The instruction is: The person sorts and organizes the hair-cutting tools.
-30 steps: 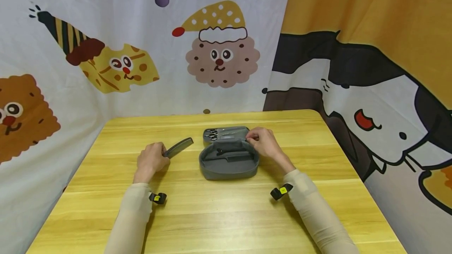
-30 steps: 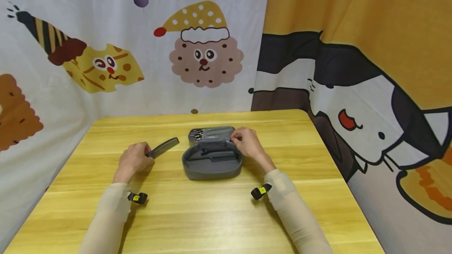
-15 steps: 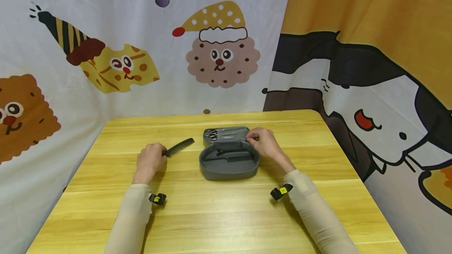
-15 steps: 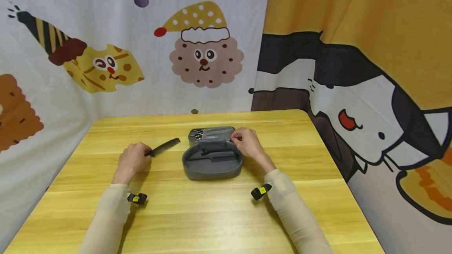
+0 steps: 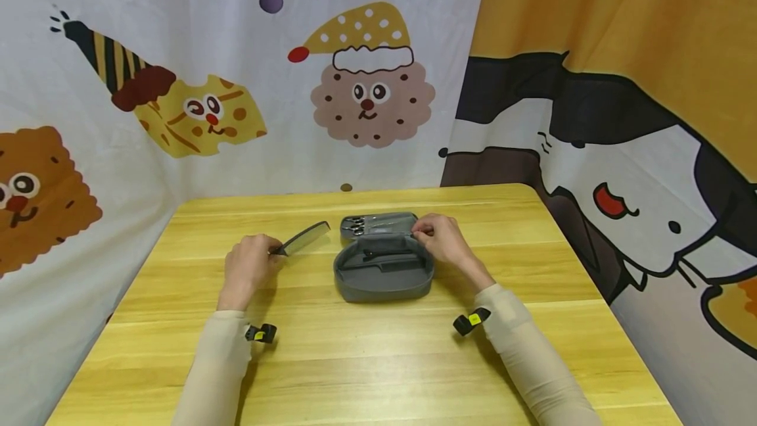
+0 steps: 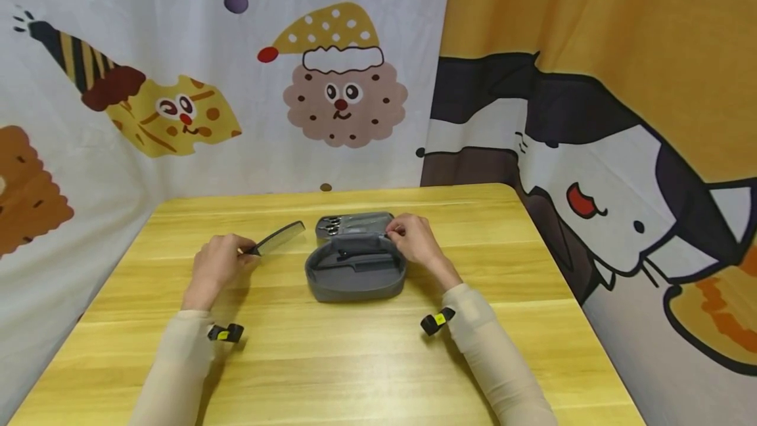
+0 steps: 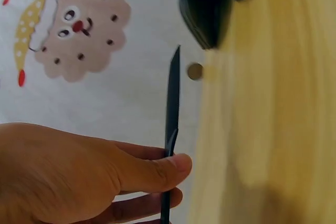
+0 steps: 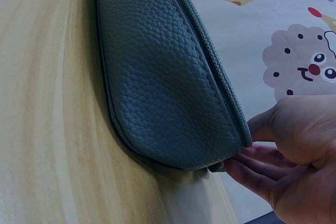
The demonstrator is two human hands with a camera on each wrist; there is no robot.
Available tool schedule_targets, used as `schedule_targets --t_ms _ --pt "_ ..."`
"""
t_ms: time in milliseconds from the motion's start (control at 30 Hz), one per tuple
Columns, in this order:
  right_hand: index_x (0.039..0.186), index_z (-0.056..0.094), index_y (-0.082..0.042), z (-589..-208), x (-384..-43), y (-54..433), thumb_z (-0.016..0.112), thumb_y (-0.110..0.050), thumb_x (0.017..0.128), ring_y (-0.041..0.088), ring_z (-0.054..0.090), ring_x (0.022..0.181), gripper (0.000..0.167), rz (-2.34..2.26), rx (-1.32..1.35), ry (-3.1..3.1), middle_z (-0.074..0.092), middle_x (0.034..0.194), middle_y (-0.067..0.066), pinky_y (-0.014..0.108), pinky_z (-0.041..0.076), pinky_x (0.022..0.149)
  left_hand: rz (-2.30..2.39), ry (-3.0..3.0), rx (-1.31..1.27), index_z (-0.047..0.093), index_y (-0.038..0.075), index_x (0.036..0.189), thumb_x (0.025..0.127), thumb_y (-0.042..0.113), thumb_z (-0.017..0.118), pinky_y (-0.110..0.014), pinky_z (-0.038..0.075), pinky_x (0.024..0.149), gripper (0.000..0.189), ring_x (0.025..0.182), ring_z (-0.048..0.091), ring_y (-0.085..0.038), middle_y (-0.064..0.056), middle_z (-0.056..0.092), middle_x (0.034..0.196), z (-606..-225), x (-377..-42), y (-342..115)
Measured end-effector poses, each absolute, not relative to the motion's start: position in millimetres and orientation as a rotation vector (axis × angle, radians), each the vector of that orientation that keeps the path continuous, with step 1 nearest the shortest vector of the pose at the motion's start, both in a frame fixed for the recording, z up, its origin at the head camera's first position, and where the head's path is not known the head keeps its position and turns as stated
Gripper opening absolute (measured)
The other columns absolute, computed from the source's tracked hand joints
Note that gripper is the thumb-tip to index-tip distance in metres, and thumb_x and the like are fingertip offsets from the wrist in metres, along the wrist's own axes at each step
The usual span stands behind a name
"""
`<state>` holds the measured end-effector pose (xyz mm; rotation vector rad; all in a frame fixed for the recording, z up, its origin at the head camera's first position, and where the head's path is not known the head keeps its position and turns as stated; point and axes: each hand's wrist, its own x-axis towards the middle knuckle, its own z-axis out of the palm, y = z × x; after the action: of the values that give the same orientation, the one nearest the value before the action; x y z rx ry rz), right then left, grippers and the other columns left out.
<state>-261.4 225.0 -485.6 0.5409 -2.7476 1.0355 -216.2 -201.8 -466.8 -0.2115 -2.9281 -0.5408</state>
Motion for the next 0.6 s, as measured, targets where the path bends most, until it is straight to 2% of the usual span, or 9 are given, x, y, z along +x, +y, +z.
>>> schedule_targets --t_ms 267,433,600 --pt "0.111 0.087 -0.006 -484.6 -260.2 224.3 0.076 -0.007 0.108 0.031 0.083 0.102 0.011 1.039 0.525 -2.755 0.083 0.119 0.015 0.051 0.071 0.09 -0.585 -2.83 -0.342 0.088 0.004 0.121 0.099 0.01 0.087 -0.055 0.067 0.068 0.022 0.09 0.083 -0.04 -0.021 0.086 0.113 -441.1 -210.0 -183.2" --pt "0.11 0.087 -0.007 -484.1 -260.7 224.2 0.076 -0.008 0.108 0.031 0.083 0.102 0.011 1.041 0.517 -2.756 0.083 0.119 0.014 0.05 0.071 0.09 -0.575 -2.773 -0.46 0.088 0.004 0.117 0.097 0.008 0.089 -0.057 0.069 0.075 0.021 0.093 0.083 -0.039 -0.017 0.086 0.111 -429.5 -203.4 -167.1" --pt "0.11 0.087 -0.007 -484.0 -260.6 224.2 0.076 -0.007 0.108 0.03 0.083 0.101 0.011 1.034 0.526 -2.754 0.083 0.117 0.014 0.05 0.071 0.09 -0.557 -2.74 -0.571 0.089 0.005 0.116 0.095 0.008 0.09 -0.053 0.069 0.077 0.021 0.091 0.083 -0.034 -0.014 0.086 0.109 -424.4 -199.9 -152.1"
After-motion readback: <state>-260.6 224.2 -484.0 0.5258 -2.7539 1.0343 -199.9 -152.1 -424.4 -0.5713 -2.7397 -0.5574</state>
